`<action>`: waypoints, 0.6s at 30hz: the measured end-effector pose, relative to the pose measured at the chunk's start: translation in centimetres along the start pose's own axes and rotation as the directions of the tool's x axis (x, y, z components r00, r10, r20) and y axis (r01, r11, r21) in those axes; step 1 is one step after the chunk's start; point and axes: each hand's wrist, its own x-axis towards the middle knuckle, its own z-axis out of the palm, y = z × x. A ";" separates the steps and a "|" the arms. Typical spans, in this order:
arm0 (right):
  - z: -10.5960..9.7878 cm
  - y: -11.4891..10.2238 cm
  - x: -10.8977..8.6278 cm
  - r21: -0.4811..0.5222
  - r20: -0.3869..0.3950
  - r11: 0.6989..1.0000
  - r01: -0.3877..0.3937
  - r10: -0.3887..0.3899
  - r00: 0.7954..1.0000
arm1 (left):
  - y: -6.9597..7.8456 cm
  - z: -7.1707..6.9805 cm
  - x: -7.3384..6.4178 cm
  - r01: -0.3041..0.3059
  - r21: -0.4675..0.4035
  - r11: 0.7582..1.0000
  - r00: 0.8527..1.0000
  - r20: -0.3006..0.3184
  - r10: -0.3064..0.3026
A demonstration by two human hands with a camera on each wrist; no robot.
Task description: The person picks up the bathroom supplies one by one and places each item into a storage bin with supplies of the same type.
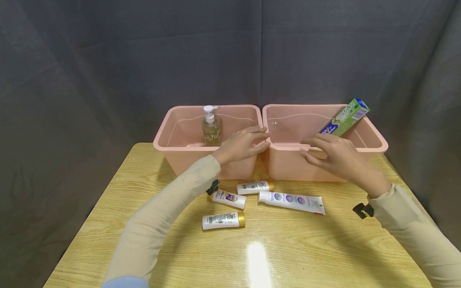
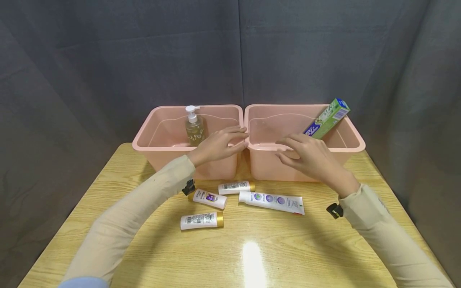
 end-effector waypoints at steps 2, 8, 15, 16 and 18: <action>0.0 -0.2 0.0 0.010 -0.006 1.000 0.012 -0.012 1.000 | 0.0 0.0 0.0 -0.001 -0.001 1.000 1.000 0.001 0.001; 0.2 -0.8 -0.3 0.035 -0.022 0.998 0.044 -0.043 0.999 | 0.1 -0.1 0.0 -0.004 0.000 1.000 1.000 -0.004 0.004; 0.6 -1.6 -0.5 0.070 -0.028 0.994 0.080 -0.078 0.997 | -0.1 0.1 0.1 -0.007 -0.007 1.000 1.000 -0.003 0.007; 0.6 -1.6 -0.6 0.074 -0.024 0.994 0.081 -0.079 0.997 | -0.1 0.1 0.1 -0.006 -0.006 1.000 1.000 -0.002 0.006; 0.6 -1.7 -0.7 0.084 -0.009 0.993 0.080 -0.079 0.997 | -0.1 0.1 0.1 -0.005 -0.005 1.000 1.000 -0.002 0.005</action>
